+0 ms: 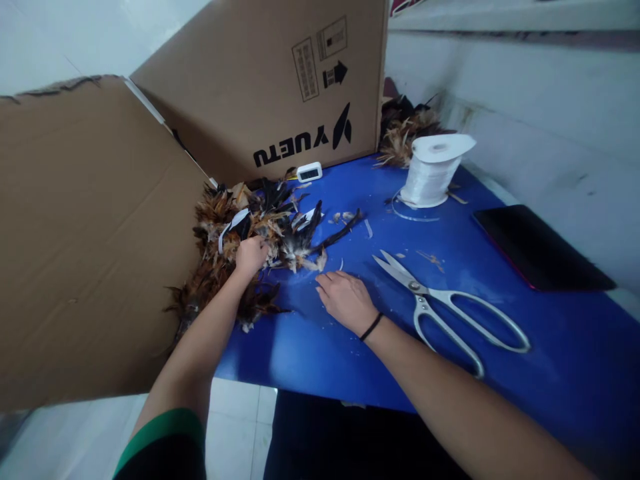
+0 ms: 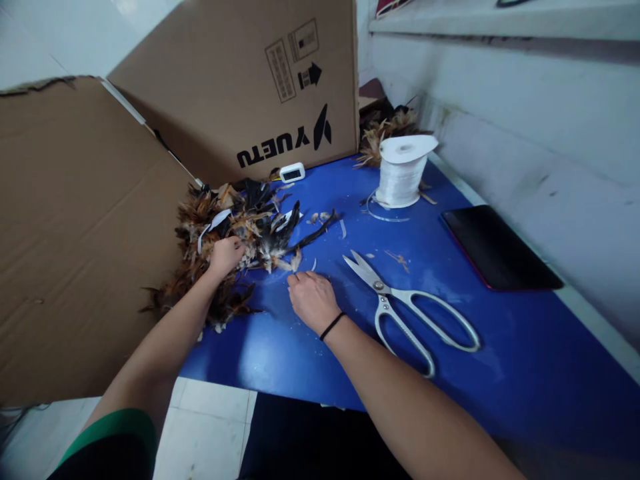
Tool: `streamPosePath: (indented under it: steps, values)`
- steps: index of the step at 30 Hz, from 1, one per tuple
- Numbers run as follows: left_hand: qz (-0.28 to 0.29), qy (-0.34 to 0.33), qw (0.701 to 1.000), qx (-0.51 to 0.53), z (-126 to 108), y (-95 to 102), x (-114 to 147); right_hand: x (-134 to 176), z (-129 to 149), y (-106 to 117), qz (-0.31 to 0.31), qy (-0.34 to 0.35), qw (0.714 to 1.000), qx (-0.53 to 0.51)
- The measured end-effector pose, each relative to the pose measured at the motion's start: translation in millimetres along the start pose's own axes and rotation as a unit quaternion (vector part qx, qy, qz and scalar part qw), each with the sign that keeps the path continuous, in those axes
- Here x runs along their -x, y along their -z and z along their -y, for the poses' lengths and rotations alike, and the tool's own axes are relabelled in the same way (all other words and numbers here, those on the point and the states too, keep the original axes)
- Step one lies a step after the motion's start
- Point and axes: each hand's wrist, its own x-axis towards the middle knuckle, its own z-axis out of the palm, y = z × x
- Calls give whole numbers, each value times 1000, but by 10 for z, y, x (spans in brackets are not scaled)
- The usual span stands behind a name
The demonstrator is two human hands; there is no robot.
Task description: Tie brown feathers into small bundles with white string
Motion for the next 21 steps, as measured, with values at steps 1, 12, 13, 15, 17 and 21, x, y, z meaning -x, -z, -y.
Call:
streamPosePath:
  steps: [1,12,13,15,17,21]
  values:
    - [1,5,1000,11,19,11,-14,-1,2,3,0,-1,1000,-1]
    - [-28,85,918,387,44,327,209,8,4,17,-6,-12,1000,-28]
    - [-17,90,896,434,2,345,255,8,1,14,-14,-18,999,-41]
    - [4,95,865,492,-94,347,342,3,-8,2,-39,-38,995,-85]
    - [22,92,851,517,-193,298,420,-16,-25,-13,-70,-62,983,-158]
    - [52,76,859,503,-358,73,545,-79,-70,-45,-117,-108,931,-327]
